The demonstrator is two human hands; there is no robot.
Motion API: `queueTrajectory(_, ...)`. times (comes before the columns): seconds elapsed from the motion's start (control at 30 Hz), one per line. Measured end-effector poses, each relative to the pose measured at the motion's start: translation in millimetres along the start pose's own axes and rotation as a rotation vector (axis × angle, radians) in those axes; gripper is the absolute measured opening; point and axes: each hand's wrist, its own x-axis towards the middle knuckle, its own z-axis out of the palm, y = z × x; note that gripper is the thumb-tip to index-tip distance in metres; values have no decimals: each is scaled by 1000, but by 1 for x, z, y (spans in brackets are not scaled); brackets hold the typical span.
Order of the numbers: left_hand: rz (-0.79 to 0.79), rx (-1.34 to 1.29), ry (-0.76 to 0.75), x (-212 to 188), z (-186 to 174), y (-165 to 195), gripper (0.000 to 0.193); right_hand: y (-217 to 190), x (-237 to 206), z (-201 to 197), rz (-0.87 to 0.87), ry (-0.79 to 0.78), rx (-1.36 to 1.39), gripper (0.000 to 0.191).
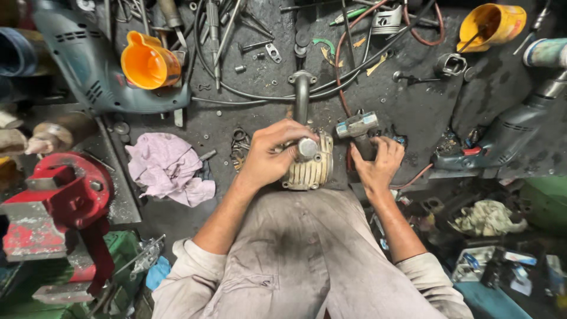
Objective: The person uses a hammer and punch to remove a pin from an engine cylinder head, then cleans the interior with a cloth and reinserts the pin. The person repeats the cleaning and pin insertion process multiple times.
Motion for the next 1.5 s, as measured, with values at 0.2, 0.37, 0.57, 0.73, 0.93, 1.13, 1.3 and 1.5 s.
queueTrajectory(0.2, 35, 23, 18, -14, 8, 1, 22, -10, -4, -14, -16, 26, 47, 41)
queueTrajectory(0.37, 10, -17, 22, -21, 15, 2, 24, -22, -7, -26, 13, 15, 83, 39)
queueTrajectory(0.57, 15, 19, 2, -29, 26, -3, 36, -20, -1, -40, 216, -108, 237, 41)
queueTrajectory(0.73, -80, -97, -3, -33, 34, -17, 32, -2, 8, -56, 608, -382, 796, 35)
queueTrajectory(0.93, -62, -45, -7, -36, 35, -32, 31, -2, 17, -97, 463, -509, 1115, 27)
queueTrajectory(1.13, -29, -10, -25, -36, 33, -30, 34, -29, 42, -147, 433, -789, 1243, 32)
queueTrajectory(1.3, -69, -90, -25, -37, 34, -33, 30, -55, 56, -160, 427, -861, 1132, 39)
queueTrajectory(1.5, -123, -97, -8, -39, 39, -40, 26, -69, 61, -165, 365, -856, 1079, 47)
